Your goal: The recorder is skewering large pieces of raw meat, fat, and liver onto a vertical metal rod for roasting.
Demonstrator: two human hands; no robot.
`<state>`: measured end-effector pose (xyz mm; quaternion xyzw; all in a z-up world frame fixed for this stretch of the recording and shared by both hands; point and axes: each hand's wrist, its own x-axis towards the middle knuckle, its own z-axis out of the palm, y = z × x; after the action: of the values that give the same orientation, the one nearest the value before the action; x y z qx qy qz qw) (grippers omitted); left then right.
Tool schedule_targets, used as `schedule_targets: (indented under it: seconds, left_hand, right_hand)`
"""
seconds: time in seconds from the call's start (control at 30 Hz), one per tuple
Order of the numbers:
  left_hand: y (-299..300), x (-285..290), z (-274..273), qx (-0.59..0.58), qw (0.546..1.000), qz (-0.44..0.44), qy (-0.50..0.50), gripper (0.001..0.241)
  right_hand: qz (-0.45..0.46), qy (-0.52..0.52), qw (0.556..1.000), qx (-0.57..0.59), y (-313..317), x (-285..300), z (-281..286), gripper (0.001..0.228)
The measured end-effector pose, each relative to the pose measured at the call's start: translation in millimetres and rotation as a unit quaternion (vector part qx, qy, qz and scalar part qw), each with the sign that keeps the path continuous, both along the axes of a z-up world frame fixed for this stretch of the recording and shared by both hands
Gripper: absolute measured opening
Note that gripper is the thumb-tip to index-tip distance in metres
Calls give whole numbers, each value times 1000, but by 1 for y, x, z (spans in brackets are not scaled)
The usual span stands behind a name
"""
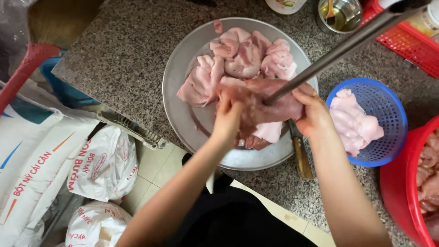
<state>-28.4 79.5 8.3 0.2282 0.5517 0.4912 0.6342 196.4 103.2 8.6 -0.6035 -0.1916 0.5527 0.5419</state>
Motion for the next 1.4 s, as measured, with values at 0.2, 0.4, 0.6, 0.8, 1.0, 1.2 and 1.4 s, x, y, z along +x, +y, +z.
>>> schedule_targets:
  seconds: [0.2,0.4,0.6,0.8,1.0,1.2,1.4]
  left_hand:
    - [73,-14,-44,-114,982,-100,-109,28]
    - [58,-26,-74,-116,987,-103,-37,57]
    - [72,-19,-38,-77,989,-126,10,57]
    - [12,-35,-41,-96,988,-105,-52,51]
    - [-19,-57,-56,-78,981,-168,65,54]
    - [-32,-61,-43,-70,984,-145,-82,17]
    - [-48,-74,-83,-27,979,-198,-40,18]
  right_hand:
    - [-95,108,989,-34,-37,3,-24,15]
    - [-28,137,988,-68,-40,-14,-29,18]
    - [-81,167,982,39,-27,-34,31,24]
    - [-125,120,985,-19,-77,-39,-8,29]
    - [-181,93,974,-103,-105,-43,-58,36]
    - [-216,116,969,-17,-108,-33,-59,33]
    - [-177,26,982,-58,-126,-44,-90,35]
